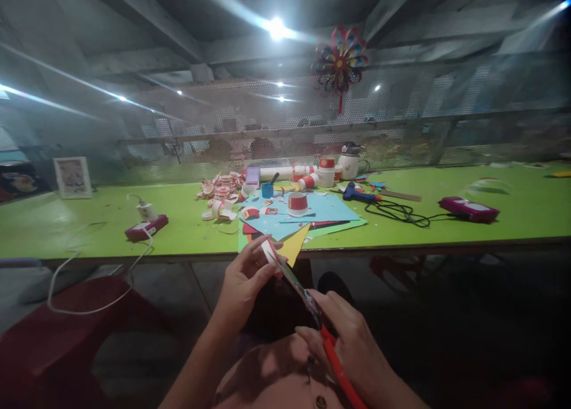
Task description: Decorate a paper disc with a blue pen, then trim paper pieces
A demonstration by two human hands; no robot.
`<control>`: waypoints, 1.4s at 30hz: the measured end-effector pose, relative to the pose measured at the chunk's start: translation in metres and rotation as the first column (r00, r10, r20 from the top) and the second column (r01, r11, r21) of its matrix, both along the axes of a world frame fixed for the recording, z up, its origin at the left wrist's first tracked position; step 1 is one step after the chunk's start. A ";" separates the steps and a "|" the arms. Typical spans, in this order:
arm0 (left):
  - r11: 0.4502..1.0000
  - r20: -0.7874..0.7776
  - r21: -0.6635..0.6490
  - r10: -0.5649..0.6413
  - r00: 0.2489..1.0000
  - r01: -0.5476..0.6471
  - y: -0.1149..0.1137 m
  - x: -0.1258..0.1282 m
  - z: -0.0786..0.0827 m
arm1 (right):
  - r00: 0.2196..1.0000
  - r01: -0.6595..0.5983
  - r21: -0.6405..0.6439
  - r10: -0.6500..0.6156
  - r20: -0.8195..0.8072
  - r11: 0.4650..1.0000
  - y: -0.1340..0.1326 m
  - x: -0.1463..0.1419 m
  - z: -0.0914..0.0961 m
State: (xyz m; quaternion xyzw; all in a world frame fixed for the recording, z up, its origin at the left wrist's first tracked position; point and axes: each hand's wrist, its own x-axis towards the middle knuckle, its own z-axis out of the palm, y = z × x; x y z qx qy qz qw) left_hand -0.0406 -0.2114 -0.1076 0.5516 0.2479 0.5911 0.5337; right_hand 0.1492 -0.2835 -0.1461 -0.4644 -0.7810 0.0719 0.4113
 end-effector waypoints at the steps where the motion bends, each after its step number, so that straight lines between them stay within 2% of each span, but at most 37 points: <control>1: 1.000 0.001 0.000 0.004 1.000 -0.004 0.000 0.000 -0.001 | 1.000 -0.002 -0.019 0.002 0.000 1.000 -0.001 0.001 -0.001; 11: 1.000 -0.025 -0.019 0.020 0.999 -0.021 0.005 0.010 -0.003 | 0.999 0.015 -0.068 -0.018 -0.049 0.998 -0.003 0.005 -0.009; 17: 0.999 -0.048 -0.016 0.045 0.998 -0.046 0.001 0.009 0.003 | 0.998 0.016 0.017 -0.015 -0.065 1.000 -0.001 0.004 -0.011; 25: 1.000 -0.065 -0.007 0.030 0.997 -0.031 -0.017 0.010 0.015 | 0.997 0.026 0.213 -0.008 -0.083 0.977 0.003 0.010 -0.032; 31: 0.999 -0.096 0.022 0.035 0.995 -0.033 -0.025 0.011 0.016 | 0.993 -0.017 0.231 0.043 -0.107 0.973 0.002 0.010 -0.037; 34: 0.998 -0.100 0.034 0.055 0.993 -0.052 -0.026 0.012 0.018 | 0.989 0.000 0.197 0.029 -0.142 0.980 0.001 0.010 -0.037; 38: 0.999 -0.090 0.028 0.038 0.995 -0.035 -0.025 0.013 0.020 | 0.964 0.050 0.070 -0.030 -0.264 0.996 -0.001 0.007 -0.039; 42: 1.000 -0.026 -0.020 -0.012 1.000 0.011 -0.021 0.013 0.018 | 0.945 -0.012 -0.006 0.010 -0.326 1.000 0.000 0.007 -0.043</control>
